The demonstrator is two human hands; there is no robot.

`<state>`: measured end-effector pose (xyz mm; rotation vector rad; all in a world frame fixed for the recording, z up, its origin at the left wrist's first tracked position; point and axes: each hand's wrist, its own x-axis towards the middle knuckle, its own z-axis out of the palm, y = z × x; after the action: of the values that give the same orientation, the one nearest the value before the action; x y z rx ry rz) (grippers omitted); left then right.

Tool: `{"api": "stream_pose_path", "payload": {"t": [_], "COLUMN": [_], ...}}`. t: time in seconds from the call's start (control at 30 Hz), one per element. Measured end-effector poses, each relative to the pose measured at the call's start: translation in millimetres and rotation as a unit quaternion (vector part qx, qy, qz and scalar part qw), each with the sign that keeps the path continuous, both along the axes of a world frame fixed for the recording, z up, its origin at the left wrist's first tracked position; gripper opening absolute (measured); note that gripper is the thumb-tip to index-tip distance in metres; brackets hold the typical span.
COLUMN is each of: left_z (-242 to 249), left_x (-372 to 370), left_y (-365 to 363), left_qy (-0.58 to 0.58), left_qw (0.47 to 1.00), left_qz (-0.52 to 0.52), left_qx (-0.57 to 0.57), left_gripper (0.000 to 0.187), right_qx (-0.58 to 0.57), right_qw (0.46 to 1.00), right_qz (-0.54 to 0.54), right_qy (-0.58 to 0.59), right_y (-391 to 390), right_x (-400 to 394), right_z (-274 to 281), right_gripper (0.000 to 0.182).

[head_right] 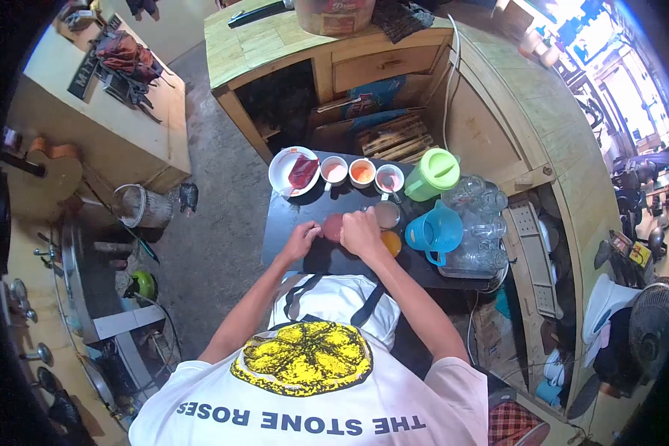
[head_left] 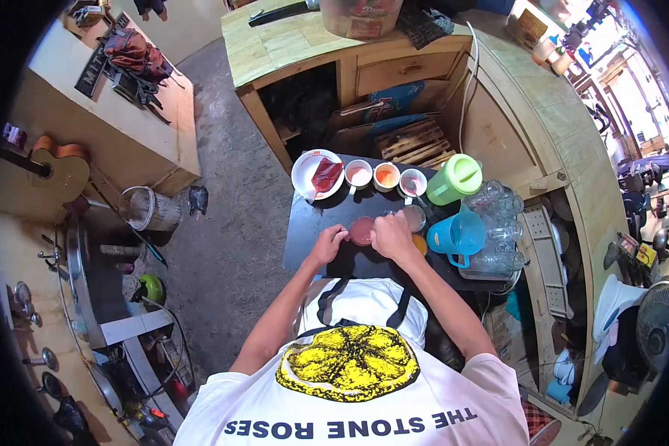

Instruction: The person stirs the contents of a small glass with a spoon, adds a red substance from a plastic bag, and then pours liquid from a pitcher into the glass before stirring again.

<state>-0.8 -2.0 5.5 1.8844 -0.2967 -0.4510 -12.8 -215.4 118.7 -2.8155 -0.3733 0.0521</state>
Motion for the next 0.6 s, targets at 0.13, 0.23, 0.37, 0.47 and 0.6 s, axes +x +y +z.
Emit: {"api": "stream_pose_path", "payload": {"t": [0.13, 0.23, 0.37, 0.47, 0.6], "left_z": [2, 3, 0, 2, -3], "left_x": [-2, -1, 0, 0, 0], "left_y": [-1, -1, 0, 0, -2], "left_qy": [0.019, 0.007, -0.006, 0.004, 0.005], "left_qw": [1.000, 1.000, 1.000, 1.000, 1.000], "left_qz": [0.001, 0.007, 0.005, -0.005, 0.001], "left_qx": [-0.008, -0.006, -0.002, -0.001, -0.009], "left_gripper": [0.026, 0.025, 0.025, 0.026, 0.025], "right_qx": [0.056, 0.007, 0.018, 0.082, 0.022], "right_qw": [0.998, 0.998, 1.000, 0.996, 0.995], "right_qz": [-0.022, -0.049, -0.016, 0.005, -0.057], "right_qy": [-0.031, -0.040, 0.011, 0.021, -0.080], "right_y": [-1, 0, -8, -6, -1], "right_x": [2, 6, 1, 1, 0], "right_z": [1, 15, -4, -3, 7], "right_gripper": [0.022, 0.022, 0.023, 0.023, 0.023]}}
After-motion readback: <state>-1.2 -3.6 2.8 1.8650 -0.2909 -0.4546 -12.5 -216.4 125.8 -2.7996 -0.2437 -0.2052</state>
